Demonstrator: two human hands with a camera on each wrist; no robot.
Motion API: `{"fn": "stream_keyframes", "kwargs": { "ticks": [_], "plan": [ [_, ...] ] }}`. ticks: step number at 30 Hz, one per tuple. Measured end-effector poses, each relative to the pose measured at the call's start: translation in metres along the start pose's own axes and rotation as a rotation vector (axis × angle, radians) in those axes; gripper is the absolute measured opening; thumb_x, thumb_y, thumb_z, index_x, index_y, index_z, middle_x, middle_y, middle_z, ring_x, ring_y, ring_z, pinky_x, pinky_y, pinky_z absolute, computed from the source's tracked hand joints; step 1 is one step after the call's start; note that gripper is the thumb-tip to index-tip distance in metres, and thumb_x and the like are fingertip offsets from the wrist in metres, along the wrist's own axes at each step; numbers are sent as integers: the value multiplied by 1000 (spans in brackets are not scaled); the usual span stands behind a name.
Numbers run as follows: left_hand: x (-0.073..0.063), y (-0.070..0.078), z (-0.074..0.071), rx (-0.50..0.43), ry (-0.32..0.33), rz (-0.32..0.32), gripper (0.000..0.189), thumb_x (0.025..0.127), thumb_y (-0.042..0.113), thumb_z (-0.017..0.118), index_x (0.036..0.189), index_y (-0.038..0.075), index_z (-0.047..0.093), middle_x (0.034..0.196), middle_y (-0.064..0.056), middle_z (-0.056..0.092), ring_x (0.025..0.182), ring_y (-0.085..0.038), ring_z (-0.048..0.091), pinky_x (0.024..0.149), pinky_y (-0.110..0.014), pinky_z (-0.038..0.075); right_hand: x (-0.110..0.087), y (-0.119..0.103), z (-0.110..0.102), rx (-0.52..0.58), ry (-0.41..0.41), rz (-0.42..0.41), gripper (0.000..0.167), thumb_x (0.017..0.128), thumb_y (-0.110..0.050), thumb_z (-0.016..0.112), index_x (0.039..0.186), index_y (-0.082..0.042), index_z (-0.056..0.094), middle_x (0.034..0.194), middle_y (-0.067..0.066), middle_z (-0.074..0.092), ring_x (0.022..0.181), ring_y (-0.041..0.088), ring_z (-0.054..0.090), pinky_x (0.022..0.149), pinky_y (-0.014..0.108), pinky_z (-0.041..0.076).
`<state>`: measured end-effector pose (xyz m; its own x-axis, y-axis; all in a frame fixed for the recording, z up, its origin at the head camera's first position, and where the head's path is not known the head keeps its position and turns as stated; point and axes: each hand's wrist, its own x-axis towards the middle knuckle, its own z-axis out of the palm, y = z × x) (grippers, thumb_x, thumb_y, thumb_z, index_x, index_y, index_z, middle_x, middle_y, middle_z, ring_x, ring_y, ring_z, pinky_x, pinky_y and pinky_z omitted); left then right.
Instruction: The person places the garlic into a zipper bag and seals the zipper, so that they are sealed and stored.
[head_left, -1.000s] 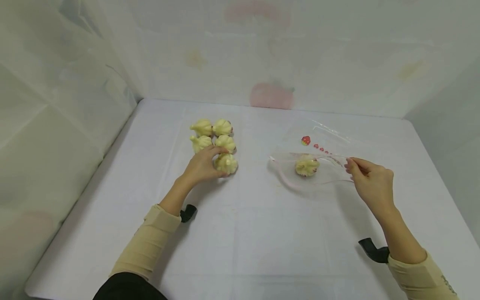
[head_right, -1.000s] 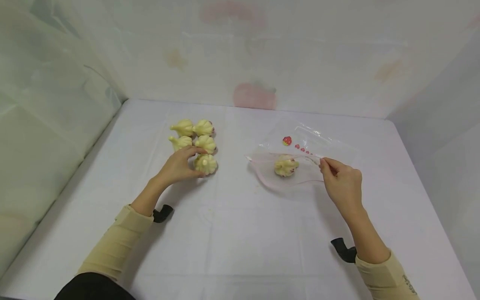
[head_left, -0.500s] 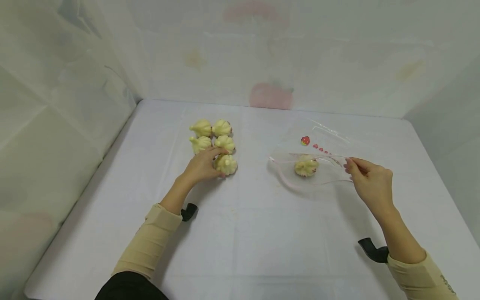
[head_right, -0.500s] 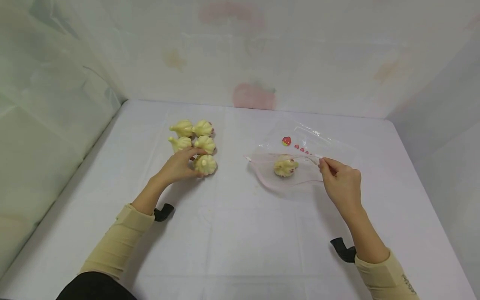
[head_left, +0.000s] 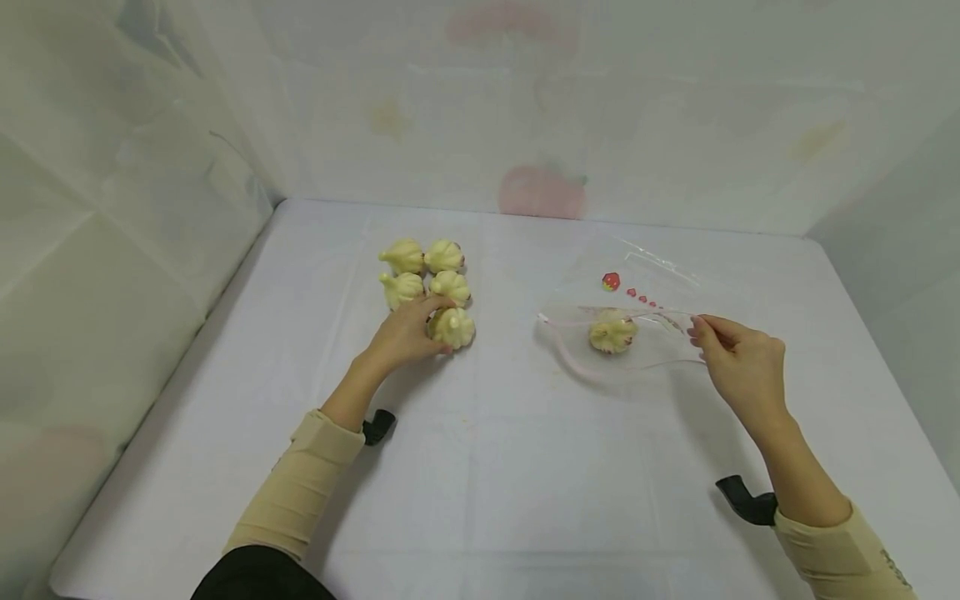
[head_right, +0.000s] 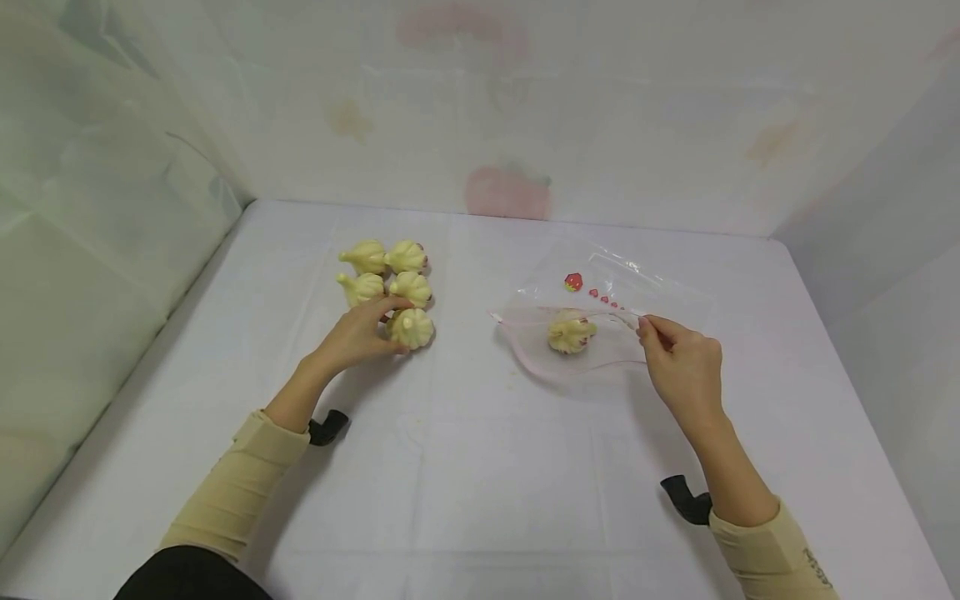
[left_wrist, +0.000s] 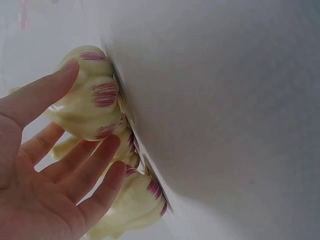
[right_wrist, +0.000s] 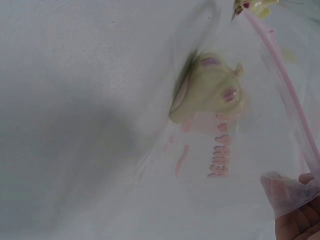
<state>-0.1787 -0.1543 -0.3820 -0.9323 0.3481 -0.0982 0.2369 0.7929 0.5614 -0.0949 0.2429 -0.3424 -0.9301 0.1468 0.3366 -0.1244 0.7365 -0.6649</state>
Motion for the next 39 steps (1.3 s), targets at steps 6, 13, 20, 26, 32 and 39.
{"fn": "stream_keyframes", "kwargs": {
  "ticks": [6, 13, 20, 26, 32, 39],
  "plan": [
    [-1, -1, 0, 4, 11, -5, 66, 74, 17, 84, 134, 11, 55, 139, -18, 51, 126, -39, 48, 98, -57, 41, 1, 0, 0, -8, -7, 8, 28, 96, -9, 59, 108, 16, 66, 90, 31, 68, 65, -34, 38, 56, 0, 38],
    [-4, 2, -1, -4, 25, 2, 65, 75, 14, 82, 134, 10, 55, 140, -16, 51, 127, -38, 46, 100, -57, 40, 1, 1, 0, -17, 4, -12, 27, 96, -8, 60, 106, 16, 67, 88, 30, 68, 63, -32, 42, 55, -1, 37],
    [-6, 3, -1, -8, 26, -4, 65, 76, 15, 82, 135, 11, 54, 142, -15, 49, 127, -39, 46, 100, -58, 39, 1, 1, 0, -9, 8, -17, 26, 96, -7, 59, 106, 16, 66, 88, 31, 68, 66, -34, 39, 56, -1, 37],
    [-9, 4, -2, -15, 26, -3, 64, 77, 15, 81, 135, 11, 54, 141, -15, 50, 120, -38, 52, 95, -58, 42, 1, 1, 1, -11, 10, -16, 26, 96, -7, 60, 106, 16, 67, 88, 31, 68, 67, -34, 39, 56, -1, 37],
    [-12, 4, -3, -26, 41, 16, 63, 77, 14, 81, 135, 13, 55, 135, -12, 55, 110, -34, 56, 87, -53, 47, 1, 1, 1, -13, 7, -13, 26, 96, -7, 59, 106, 16, 67, 88, 31, 68, 66, -34, 39, 56, -1, 37],
    [-14, 2, -3, -40, 52, 35, 63, 76, 13, 81, 134, 14, 55, 132, -9, 57, 110, -32, 56, 88, -52, 47, 1, 2, 1, -7, 15, -29, 25, 95, -6, 60, 105, 16, 67, 87, 30, 68, 65, -33, 40, 55, -1, 37]
  ]
}}
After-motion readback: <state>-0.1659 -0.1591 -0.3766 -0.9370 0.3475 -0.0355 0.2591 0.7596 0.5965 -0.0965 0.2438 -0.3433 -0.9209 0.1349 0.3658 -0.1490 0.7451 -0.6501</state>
